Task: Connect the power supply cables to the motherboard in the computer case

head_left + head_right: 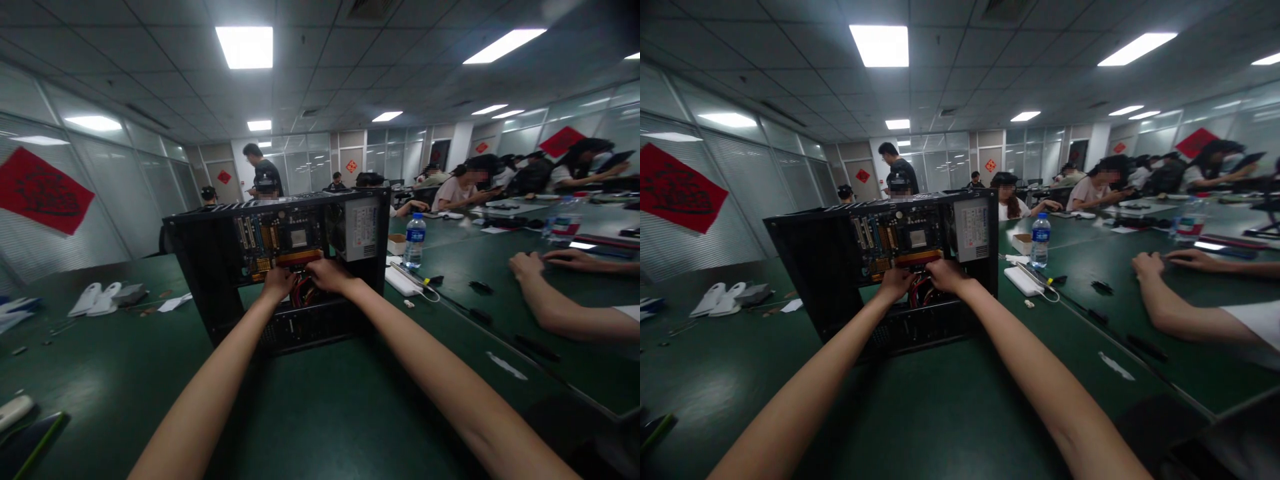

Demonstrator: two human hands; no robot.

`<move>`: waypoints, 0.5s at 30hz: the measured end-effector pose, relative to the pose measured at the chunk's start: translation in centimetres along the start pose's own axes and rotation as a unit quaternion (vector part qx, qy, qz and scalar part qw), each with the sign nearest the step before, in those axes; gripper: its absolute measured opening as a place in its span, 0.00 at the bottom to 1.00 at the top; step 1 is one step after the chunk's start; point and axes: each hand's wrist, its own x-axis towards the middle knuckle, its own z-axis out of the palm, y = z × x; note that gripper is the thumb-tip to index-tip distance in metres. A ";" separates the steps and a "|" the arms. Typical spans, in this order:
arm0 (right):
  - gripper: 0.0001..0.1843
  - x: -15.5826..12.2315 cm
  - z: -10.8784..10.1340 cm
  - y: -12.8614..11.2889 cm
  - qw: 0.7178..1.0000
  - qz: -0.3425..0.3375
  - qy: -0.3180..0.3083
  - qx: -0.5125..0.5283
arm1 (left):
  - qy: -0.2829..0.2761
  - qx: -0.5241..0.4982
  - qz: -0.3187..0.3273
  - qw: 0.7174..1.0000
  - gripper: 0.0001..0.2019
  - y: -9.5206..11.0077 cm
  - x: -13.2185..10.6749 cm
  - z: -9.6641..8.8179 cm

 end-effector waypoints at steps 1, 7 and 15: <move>0.13 0.0 0.0 0.0 1.000 0.002 -0.001 0.003 | -0.002 0.000 -0.003 1.000 0.18 0.0 0.0 0.0; 0.15 0.2 0.0 0.0 0.999 0.032 -0.019 0.007 | -0.016 -0.006 -0.023 1.000 0.18 0.2 0.1 -0.2; 0.16 0.5 0.3 -0.2 0.998 0.063 -0.020 -0.004 | -0.008 0.030 -0.016 0.999 0.19 0.7 0.1 0.0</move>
